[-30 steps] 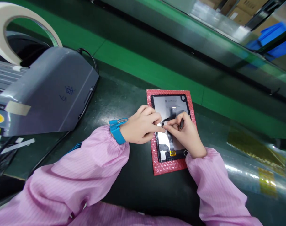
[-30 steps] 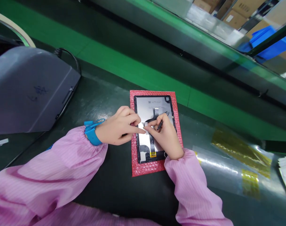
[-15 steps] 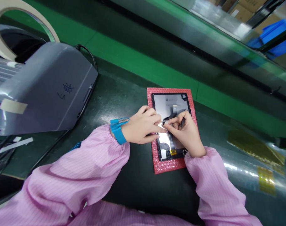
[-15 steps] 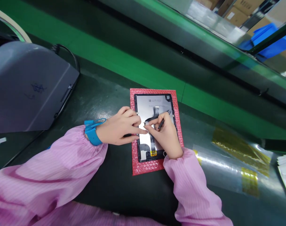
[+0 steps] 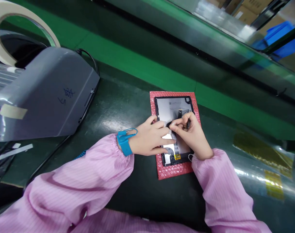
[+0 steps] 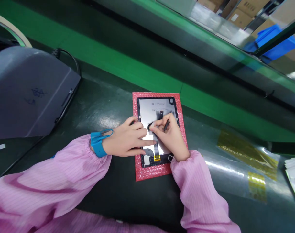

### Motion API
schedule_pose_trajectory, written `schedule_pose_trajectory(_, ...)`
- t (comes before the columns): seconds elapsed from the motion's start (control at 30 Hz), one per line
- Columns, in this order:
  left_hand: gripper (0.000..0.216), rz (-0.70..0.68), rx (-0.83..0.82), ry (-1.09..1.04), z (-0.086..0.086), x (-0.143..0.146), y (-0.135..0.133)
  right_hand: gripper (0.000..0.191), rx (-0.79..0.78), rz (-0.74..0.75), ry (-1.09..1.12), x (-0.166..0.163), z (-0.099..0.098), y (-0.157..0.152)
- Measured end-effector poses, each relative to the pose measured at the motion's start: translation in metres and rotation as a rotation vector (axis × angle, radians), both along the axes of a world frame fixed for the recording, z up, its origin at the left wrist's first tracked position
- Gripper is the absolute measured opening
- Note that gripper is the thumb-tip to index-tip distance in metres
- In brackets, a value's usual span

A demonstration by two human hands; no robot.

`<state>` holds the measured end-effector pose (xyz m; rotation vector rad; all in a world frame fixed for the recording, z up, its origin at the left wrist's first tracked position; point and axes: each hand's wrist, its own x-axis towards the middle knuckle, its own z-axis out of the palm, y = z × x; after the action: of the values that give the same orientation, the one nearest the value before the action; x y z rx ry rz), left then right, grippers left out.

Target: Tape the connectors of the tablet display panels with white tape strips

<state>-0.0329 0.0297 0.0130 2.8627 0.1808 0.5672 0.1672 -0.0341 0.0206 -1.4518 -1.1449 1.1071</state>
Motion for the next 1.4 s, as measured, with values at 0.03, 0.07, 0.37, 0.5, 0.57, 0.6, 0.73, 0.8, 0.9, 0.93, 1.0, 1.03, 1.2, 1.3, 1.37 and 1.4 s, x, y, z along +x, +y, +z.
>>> schedule_pose_trajectory(0.03, 0.032, -0.005, -0.013, -0.028, 0.001, -0.001, 0.002, 0.050, 0.005, -0.003, 0.018, 0.000, 0.001, 0.001)
schedule_pose_trajectory(0.07, 0.031, -0.006, -0.030, -0.055, 0.003, -0.002, 0.004, 0.051, 0.007, -0.007, 0.031, 0.001, 0.001, 0.001)
schedule_pose_trajectory(0.37, 0.032, 0.101, -0.141, -0.066, 0.011, -0.013, 0.026, 0.053, -0.031, 0.085, 0.032, 0.005, 0.009, 0.001)
schedule_pose_trajectory(0.5, 0.033, 0.070, -0.122, -0.032, 0.010, -0.011, 0.025, 0.051, -0.036, 0.092, 0.016, 0.004, 0.009, 0.000)
schedule_pose_trajectory(0.57, 0.035, 0.056, -0.114, -0.034, 0.009, -0.011, 0.024, 0.050, -0.036, 0.092, 0.003, 0.003, 0.007, -0.001)
schedule_pose_trajectory(0.6, 0.036, 0.049, -0.109, -0.040, 0.009, -0.010, 0.024, 0.050, -0.036, 0.093, -0.005, 0.003, 0.006, -0.001)
schedule_pose_trajectory(0.73, 0.035, 0.027, -0.091, -0.038, 0.006, -0.010, 0.023, 0.049, -0.038, 0.094, -0.034, 0.003, 0.004, -0.001)
schedule_pose_trajectory(0.8, 0.033, 0.018, -0.083, -0.019, 0.005, -0.009, 0.021, 0.049, -0.036, 0.086, -0.048, 0.002, 0.004, -0.001)
schedule_pose_trajectory(0.9, 0.031, 0.009, -0.052, 0.015, 0.005, -0.007, 0.018, 0.047, -0.038, 0.083, -0.075, 0.002, 0.005, -0.001)
schedule_pose_trajectory(0.93, 0.031, 0.012, -0.036, 0.027, 0.005, -0.006, 0.017, 0.047, -0.042, 0.086, -0.087, 0.002, 0.005, -0.001)
schedule_pose_trajectory(1.0, 0.030, 0.019, -0.003, 0.050, 0.004, -0.005, 0.015, 0.046, -0.052, 0.089, -0.114, 0.003, 0.005, -0.001)
schedule_pose_trajectory(1.03, 0.030, 0.023, 0.011, 0.056, 0.004, -0.005, 0.014, 0.046, -0.054, 0.087, -0.127, 0.003, 0.004, -0.001)
schedule_pose_trajectory(1.2, 0.028, 0.029, 0.031, 0.057, 0.004, -0.005, 0.013, 0.047, -0.046, 0.084, -0.155, 0.003, 0.003, -0.002)
schedule_pose_trajectory(1.3, 0.027, 0.034, 0.018, 0.073, 0.004, -0.004, 0.013, 0.050, -0.030, 0.055, -0.148, 0.002, 0.002, -0.002)
schedule_pose_trajectory(1.37, 0.027, 0.034, 0.006, 0.086, 0.004, -0.004, 0.013, 0.054, -0.014, 0.029, -0.153, 0.001, 0.002, 0.000)
schedule_pose_trajectory(1.4, 0.027, 0.035, 0.001, 0.090, 0.004, -0.003, 0.013, 0.056, -0.005, 0.017, -0.165, 0.001, 0.001, 0.001)
